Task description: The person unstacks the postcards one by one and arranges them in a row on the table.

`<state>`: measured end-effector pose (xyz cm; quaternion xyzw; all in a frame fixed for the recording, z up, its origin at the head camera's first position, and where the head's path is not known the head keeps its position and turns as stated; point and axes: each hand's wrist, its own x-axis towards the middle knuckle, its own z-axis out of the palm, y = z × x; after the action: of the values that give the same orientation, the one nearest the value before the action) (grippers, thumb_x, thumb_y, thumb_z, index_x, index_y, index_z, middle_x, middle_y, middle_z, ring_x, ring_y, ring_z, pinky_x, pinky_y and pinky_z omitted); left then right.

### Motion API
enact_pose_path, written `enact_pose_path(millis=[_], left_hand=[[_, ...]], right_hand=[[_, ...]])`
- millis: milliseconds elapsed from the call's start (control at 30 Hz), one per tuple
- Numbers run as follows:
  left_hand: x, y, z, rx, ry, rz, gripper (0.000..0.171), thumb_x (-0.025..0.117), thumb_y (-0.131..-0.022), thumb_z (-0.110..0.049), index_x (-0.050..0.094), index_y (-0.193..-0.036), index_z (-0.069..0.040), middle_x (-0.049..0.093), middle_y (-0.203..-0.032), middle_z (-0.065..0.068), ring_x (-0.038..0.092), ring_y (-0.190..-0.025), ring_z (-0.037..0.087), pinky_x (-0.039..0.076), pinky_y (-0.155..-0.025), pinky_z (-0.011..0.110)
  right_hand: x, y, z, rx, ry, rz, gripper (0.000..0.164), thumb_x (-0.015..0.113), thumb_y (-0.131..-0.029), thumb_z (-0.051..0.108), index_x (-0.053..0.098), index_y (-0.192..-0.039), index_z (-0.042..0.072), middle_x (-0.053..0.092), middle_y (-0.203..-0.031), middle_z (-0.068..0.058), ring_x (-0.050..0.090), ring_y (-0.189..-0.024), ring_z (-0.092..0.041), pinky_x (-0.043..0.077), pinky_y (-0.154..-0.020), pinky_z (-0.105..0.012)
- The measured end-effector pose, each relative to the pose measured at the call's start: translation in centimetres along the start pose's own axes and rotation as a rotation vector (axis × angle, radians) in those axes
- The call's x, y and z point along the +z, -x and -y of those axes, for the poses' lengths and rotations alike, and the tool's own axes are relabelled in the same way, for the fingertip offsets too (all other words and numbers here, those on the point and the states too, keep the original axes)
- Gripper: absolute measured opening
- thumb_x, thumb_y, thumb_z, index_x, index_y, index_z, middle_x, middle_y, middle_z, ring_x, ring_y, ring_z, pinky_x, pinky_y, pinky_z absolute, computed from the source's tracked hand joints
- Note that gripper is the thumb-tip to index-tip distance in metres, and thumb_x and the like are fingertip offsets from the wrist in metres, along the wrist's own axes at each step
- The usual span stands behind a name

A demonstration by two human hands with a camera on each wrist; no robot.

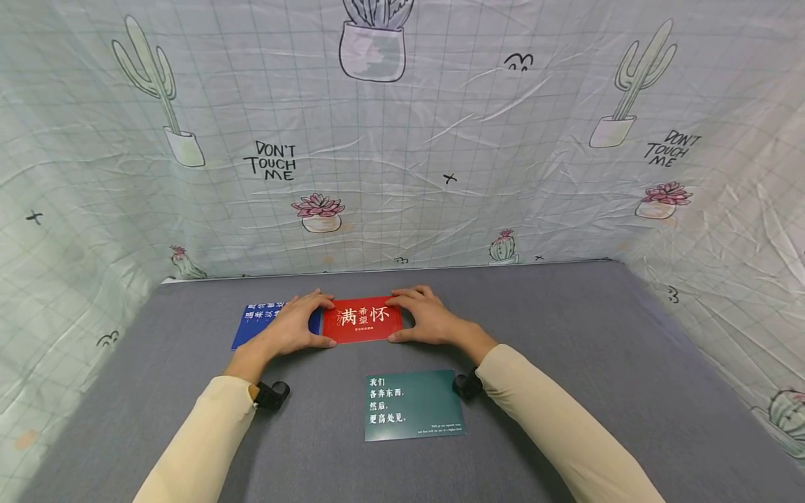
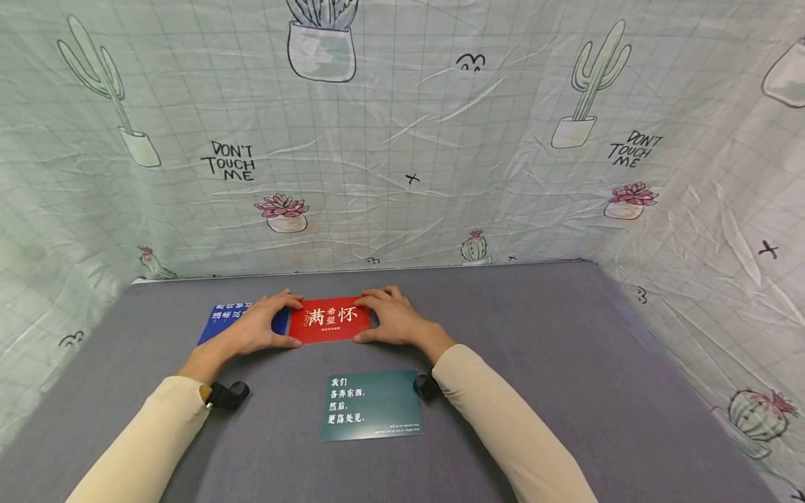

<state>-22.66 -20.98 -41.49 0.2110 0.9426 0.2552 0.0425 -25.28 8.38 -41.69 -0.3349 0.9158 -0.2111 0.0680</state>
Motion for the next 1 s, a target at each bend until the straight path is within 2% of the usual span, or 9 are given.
enact_pose_path(millis=[533,700,1000], left_hand=[[0.1,0.1,0.1,0.007,0.006,-0.005,0.064,0.08,-0.074,-0.028,0.055,-0.127,-0.001,0.043,-0.144,0.017,0.022,-0.14,0.038,0.009,-0.112,0.056],[0.2,0.1,0.3,0.013,0.004,-0.008,0.07,0.079,-0.075,-0.029,0.051,-0.132,-0.001,0.042,-0.144,0.018,0.02,-0.14,0.038,0.008,-0.112,0.056],[0.1,0.7,-0.1,0.041,-0.007,-0.057,0.081,0.079,-0.074,-0.032,0.043,-0.14,-0.002,0.039,-0.146,0.019,0.018,-0.142,0.036,0.007,-0.113,0.053]], right_hand=[[0.0,0.0,0.1,0.001,0.001,-0.008,0.07,0.074,-0.08,0.043,0.049,-0.139,0.016,0.037,-0.148,-0.006,0.025,-0.133,-0.031,0.027,-0.104,-0.056],[-0.1,0.0,0.2,0.014,0.01,0.002,0.074,0.074,-0.08,0.045,0.045,-0.142,0.018,0.036,-0.148,-0.005,0.025,-0.133,-0.03,0.027,-0.104,-0.055],[-1.0,0.8,0.2,-0.029,-0.036,-0.036,0.078,0.074,-0.079,0.047,0.044,-0.143,0.015,0.039,-0.146,-0.01,0.027,-0.132,-0.032,0.031,-0.105,-0.051]])
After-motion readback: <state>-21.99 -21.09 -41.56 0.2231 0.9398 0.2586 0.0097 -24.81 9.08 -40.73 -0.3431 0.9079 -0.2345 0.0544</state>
